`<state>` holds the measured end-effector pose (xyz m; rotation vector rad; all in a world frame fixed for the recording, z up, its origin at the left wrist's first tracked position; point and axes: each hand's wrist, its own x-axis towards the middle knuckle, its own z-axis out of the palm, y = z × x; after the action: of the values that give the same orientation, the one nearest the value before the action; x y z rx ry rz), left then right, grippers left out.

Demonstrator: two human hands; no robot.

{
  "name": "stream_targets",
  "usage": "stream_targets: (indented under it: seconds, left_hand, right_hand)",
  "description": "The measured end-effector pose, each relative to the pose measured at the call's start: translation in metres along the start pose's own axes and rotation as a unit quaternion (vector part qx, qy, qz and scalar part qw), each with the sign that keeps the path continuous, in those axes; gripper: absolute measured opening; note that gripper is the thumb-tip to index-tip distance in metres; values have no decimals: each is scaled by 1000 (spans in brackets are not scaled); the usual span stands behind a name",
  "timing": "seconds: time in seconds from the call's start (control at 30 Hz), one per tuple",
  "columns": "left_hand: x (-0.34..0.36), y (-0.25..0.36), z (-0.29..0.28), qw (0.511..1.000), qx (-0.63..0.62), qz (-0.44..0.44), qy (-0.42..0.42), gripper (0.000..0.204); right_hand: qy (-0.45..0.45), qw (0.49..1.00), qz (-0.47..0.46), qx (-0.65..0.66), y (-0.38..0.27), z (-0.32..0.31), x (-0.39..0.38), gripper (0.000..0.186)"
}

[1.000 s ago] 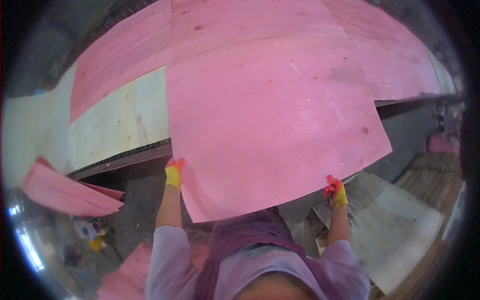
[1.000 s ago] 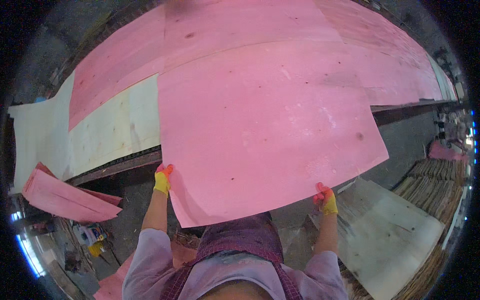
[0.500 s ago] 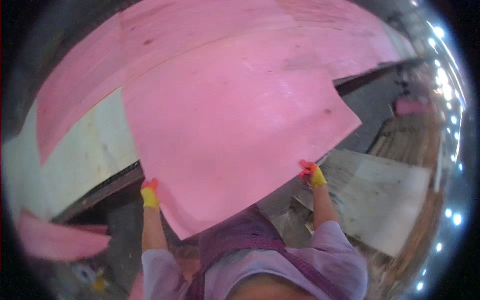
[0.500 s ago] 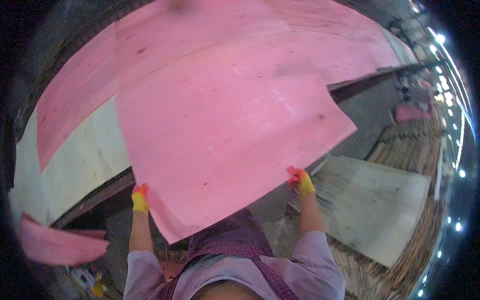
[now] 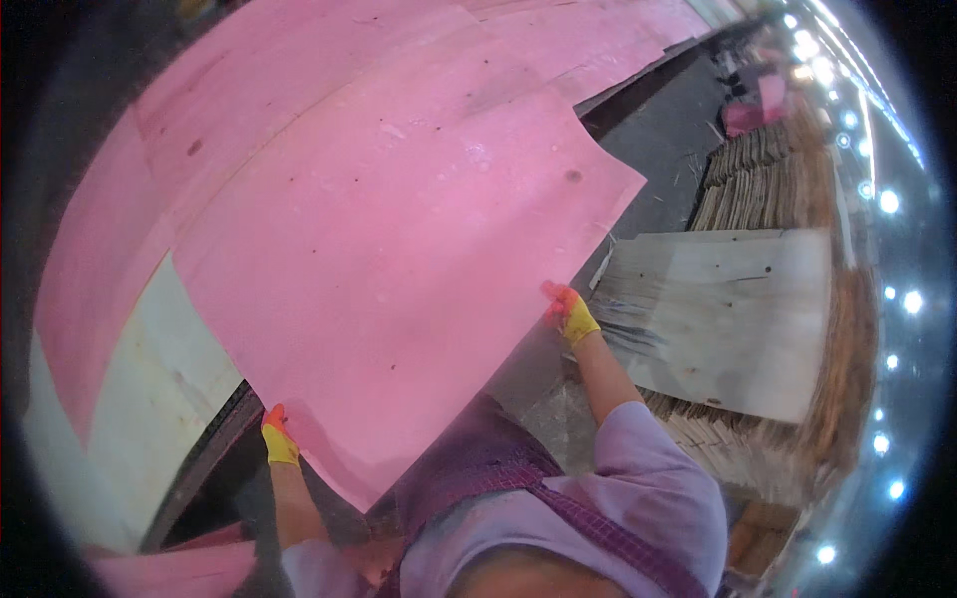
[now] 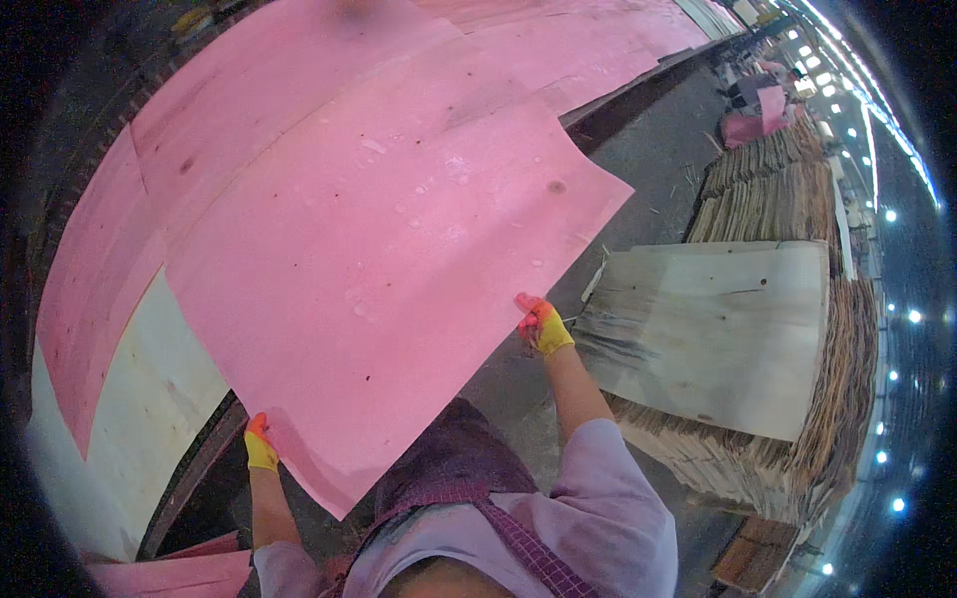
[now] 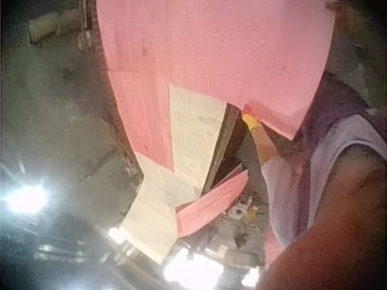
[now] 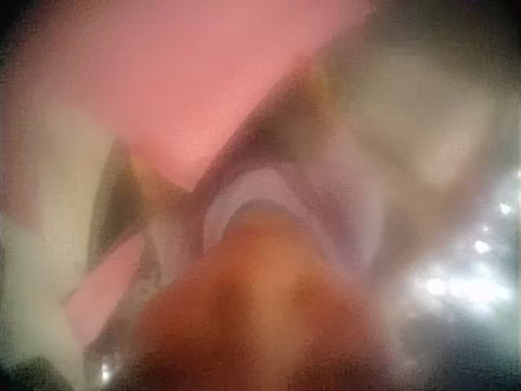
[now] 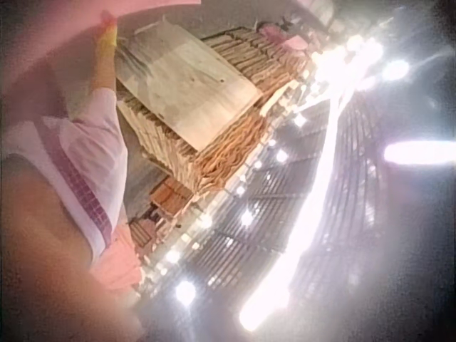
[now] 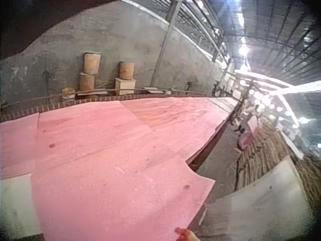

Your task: The person sorts through stacks of pink wood veneer, cuts thin strips from sheets using a utility knife, and lays both pink and tan wood veneer sheets side-by-side on a long workbench.

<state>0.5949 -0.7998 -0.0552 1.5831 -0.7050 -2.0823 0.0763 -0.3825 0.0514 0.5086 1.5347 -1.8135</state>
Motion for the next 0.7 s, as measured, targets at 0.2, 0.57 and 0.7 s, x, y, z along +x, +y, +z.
stream_targets:
  seconds: [0.2, 0.57, 0.7]
  left_hand:
    - [-42, 33, 57, 968, 191, 127, 98, 72]
    - [-124, 171, 269, 513, 675, 465, -256, 53]
    - [22, 249, 235, 718, 557, 409, -78, 37]
  right_hand:
    - [10, 998, -51, -39, -21, 41, -25, 28]
    - [-100, 967, -205, 111, -121, 239, -4, 30]
    - [-274, 938, -207, 40, -129, 286, 15, 39]
